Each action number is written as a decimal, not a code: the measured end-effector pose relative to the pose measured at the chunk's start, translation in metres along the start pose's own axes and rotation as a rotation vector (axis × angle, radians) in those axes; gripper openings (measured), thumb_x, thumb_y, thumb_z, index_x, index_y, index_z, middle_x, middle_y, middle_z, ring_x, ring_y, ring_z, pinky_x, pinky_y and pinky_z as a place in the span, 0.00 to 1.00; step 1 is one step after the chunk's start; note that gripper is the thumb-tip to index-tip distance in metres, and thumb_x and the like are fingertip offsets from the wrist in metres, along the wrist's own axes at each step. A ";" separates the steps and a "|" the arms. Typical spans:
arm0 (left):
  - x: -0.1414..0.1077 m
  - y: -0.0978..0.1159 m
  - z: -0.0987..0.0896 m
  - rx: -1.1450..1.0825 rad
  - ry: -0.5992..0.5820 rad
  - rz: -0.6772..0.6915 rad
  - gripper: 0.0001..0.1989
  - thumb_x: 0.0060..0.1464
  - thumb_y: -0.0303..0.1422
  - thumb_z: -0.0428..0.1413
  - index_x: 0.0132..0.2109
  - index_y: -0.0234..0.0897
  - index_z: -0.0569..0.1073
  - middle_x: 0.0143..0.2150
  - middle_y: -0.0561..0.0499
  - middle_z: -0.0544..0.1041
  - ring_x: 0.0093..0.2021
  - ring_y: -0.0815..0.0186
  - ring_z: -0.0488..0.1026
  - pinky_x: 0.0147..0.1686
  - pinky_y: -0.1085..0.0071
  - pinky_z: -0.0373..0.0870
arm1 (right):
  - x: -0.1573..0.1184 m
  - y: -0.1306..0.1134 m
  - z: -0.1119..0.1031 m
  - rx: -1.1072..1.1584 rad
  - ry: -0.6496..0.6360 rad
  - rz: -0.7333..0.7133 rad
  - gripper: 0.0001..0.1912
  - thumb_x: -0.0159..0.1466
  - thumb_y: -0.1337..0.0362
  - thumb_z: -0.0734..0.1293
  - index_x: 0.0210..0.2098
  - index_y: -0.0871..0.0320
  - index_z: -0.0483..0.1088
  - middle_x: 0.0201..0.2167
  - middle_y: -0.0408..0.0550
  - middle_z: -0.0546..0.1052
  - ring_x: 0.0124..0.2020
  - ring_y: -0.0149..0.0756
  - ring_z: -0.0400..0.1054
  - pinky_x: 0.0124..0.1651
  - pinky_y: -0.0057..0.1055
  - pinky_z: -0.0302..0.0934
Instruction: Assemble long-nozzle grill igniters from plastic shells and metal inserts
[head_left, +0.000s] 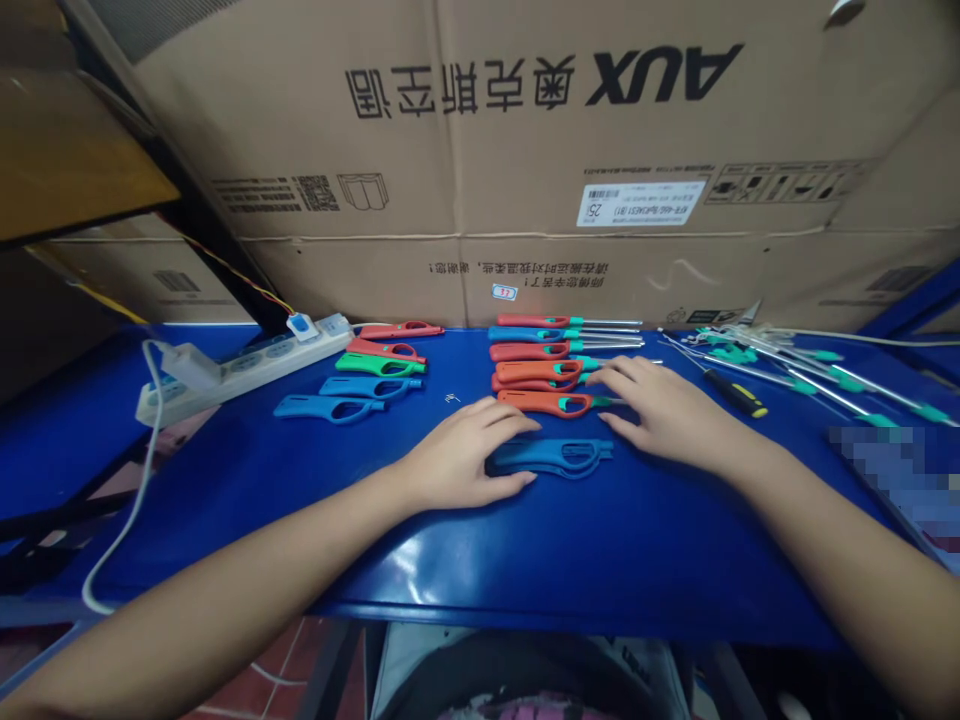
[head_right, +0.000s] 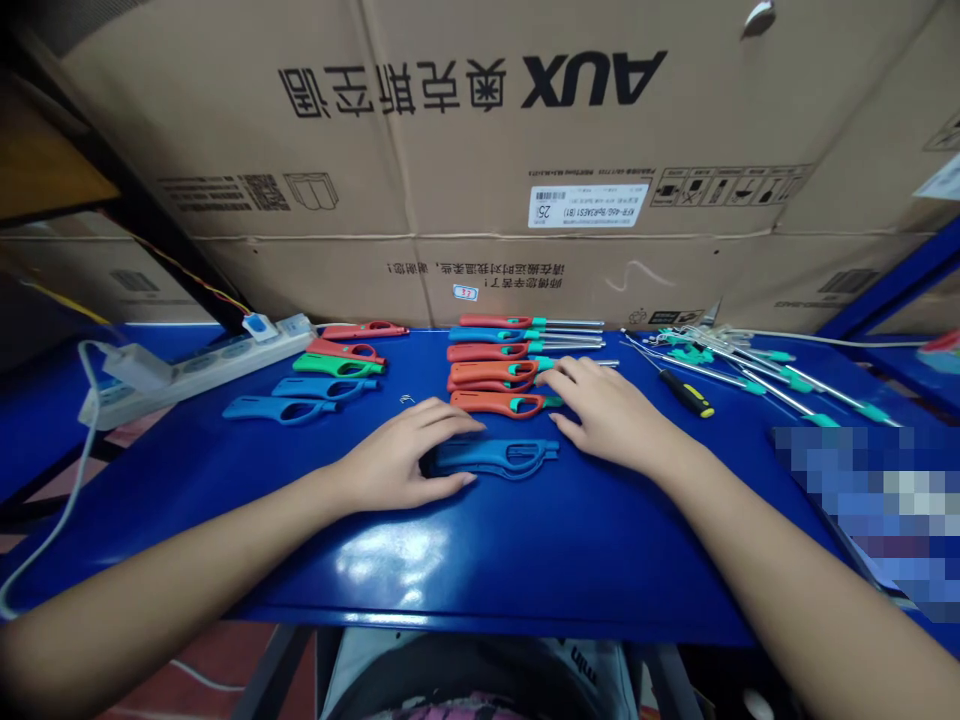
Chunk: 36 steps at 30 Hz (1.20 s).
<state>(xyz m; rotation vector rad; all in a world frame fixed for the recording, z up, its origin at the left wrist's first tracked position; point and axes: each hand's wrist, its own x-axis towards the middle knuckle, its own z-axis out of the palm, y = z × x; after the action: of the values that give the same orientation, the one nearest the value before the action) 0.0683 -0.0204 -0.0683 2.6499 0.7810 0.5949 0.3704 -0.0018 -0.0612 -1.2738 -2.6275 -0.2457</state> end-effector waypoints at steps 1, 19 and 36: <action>0.000 -0.001 -0.001 0.012 0.032 -0.005 0.22 0.61 0.41 0.59 0.60 0.40 0.71 0.56 0.44 0.76 0.56 0.55 0.71 0.58 0.57 0.68 | -0.001 0.005 0.002 -0.030 -0.011 0.012 0.17 0.67 0.61 0.65 0.54 0.57 0.68 0.51 0.57 0.74 0.50 0.52 0.70 0.49 0.49 0.68; 0.003 -0.013 0.008 0.074 0.209 -0.135 0.21 0.66 0.40 0.54 0.62 0.40 0.70 0.63 0.42 0.72 0.63 0.53 0.67 0.64 0.52 0.65 | 0.005 0.009 0.013 0.139 0.130 0.099 0.20 0.67 0.63 0.63 0.59 0.56 0.67 0.58 0.58 0.71 0.59 0.52 0.65 0.57 0.53 0.64; 0.003 -0.018 0.024 -0.061 0.249 -0.307 0.29 0.67 0.42 0.51 0.69 0.37 0.57 0.70 0.37 0.58 0.71 0.53 0.58 0.70 0.52 0.56 | 0.011 -0.011 0.025 0.225 -0.001 0.050 0.25 0.75 0.59 0.52 0.69 0.51 0.57 0.68 0.50 0.66 0.70 0.51 0.54 0.70 0.68 0.38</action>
<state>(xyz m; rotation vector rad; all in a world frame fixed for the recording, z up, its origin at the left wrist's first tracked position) 0.0743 -0.0082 -0.0955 2.3612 1.1916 0.8548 0.3516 0.0058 -0.0834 -1.2608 -2.5337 0.0586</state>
